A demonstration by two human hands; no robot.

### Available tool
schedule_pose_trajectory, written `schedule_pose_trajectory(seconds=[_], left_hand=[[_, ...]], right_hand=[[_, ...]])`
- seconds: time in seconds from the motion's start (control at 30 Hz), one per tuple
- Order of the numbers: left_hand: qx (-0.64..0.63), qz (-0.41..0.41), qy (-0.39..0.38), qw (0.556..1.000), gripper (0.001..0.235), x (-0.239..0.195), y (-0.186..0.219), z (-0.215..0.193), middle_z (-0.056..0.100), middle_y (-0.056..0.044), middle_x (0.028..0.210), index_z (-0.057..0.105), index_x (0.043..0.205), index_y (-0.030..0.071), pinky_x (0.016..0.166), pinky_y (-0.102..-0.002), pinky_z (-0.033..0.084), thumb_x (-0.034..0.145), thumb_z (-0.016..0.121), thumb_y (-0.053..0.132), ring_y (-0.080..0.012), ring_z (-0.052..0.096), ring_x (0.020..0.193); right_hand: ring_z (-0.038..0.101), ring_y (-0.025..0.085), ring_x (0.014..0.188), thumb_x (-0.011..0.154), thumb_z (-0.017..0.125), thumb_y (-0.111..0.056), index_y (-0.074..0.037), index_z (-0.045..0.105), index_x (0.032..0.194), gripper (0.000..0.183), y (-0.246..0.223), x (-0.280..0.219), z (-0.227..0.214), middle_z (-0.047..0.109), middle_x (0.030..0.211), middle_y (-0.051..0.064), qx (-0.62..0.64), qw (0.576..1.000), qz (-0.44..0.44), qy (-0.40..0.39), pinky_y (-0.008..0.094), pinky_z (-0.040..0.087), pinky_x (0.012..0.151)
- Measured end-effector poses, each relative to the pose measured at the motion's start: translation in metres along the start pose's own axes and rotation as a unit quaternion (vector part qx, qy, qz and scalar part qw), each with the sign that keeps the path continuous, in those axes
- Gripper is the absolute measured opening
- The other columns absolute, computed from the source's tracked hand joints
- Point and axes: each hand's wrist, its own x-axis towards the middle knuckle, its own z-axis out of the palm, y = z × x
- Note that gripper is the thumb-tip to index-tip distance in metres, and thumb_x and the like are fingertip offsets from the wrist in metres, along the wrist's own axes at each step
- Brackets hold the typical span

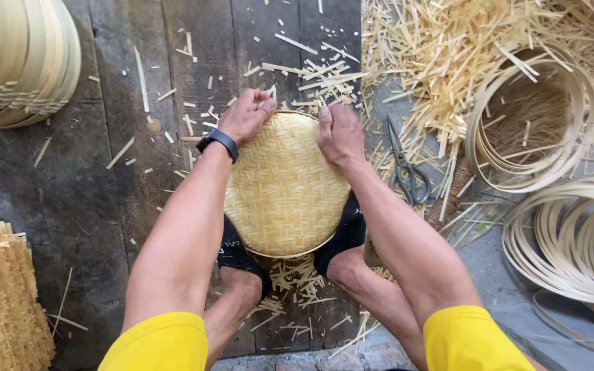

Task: The person places a woven bamboo mat on a wooden base, fits a bamboo ring around it, and trims the excess mat with shears. They repeat this process multiple times, stacking the finished circular trays.

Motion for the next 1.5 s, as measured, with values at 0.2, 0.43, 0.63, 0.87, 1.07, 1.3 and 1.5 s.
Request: schedule_pose_trajectory(seconds=[0.2,0.43,0.63,0.87,1.07,1.3,1.5], left_hand=[[0.114,0.246,0.445,0.854,0.044,-0.047,-0.024,0.006,0.062,-0.021,0.141,0.064,0.132,0.004,0.113,-0.042,0.047,0.121,0.039,0.039,-0.0345,0.060,0.131],[0.064,-0.130,0.181,0.973,0.076,-0.103,-0.089,0.000,0.051,-0.019,0.059,0.066,0.075,0.007,0.065,-0.056,0.041,0.103,0.021,0.062,-0.0373,0.055,0.064],[0.035,-0.153,0.201,0.967,0.083,-0.084,-0.096,0.001,0.060,-0.022,0.064,0.060,0.065,-0.002,0.067,-0.050,0.044,0.102,0.028,0.064,-0.0358,0.058,0.065],[0.038,-0.116,0.229,0.966,0.086,-0.095,-0.085,0.003,0.068,-0.028,0.079,0.069,0.077,0.000,0.077,-0.054,0.049,0.101,0.024,0.069,-0.0437,0.065,0.079],[0.144,-0.075,0.314,0.935,0.065,-0.110,-0.058,0.003,0.069,-0.023,0.091,0.069,0.103,0.002,0.081,-0.052,0.051,0.103,0.037,0.059,-0.0390,0.066,0.087],[0.542,0.561,0.198,0.594,0.011,-0.204,0.103,0.035,0.069,-0.005,0.097,0.068,0.105,0.009,0.091,-0.038,0.051,0.096,0.070,0.002,-0.0175,0.062,0.090],[0.418,0.742,0.140,0.505,0.023,-0.380,0.209,0.071,0.068,-0.003,0.107,0.069,0.105,0.016,0.106,-0.044,0.043,0.087,0.069,0.031,-0.0233,0.061,0.107]], right_hand=[[0.064,0.028,0.100,0.102,0.027,-0.068,-0.021,0.072,0.118,0.067,-0.107,0.019,0.018,0.066,0.108,0.014,0.033,0.966,-0.169,-0.192,0.042,0.049,0.088],[0.060,0.019,0.057,0.087,0.030,-0.086,-0.038,0.077,0.113,0.071,-0.137,0.027,0.031,0.063,0.063,0.008,-0.241,0.914,-0.122,-0.303,0.038,0.049,0.056],[0.058,0.019,0.067,0.098,0.033,-0.077,-0.034,0.078,0.118,0.066,-0.134,0.024,0.028,0.065,0.075,0.010,-0.249,0.917,-0.094,-0.298,0.040,0.046,0.064],[0.020,0.042,0.147,0.094,0.051,-0.050,0.006,0.022,0.152,0.086,-0.104,-0.170,0.028,0.024,0.156,0.028,-0.275,0.867,-0.393,-0.134,0.060,0.019,0.121],[0.027,0.041,0.152,0.090,0.056,-0.031,0.003,0.035,0.157,0.078,-0.054,-0.254,0.079,0.034,0.160,0.025,-0.310,0.849,-0.427,-0.020,0.061,0.014,0.125],[0.039,0.031,0.143,0.092,0.052,-0.034,-0.012,0.046,0.148,0.060,-0.093,-0.247,0.032,0.047,0.151,0.014,-0.275,0.895,-0.275,-0.218,0.052,0.022,0.120],[0.059,0.029,0.118,0.096,0.055,-0.031,-0.015,0.064,0.126,0.035,-0.096,-0.230,-0.147,0.063,0.129,0.011,-0.342,0.887,-0.230,-0.209,0.047,0.044,0.103]])
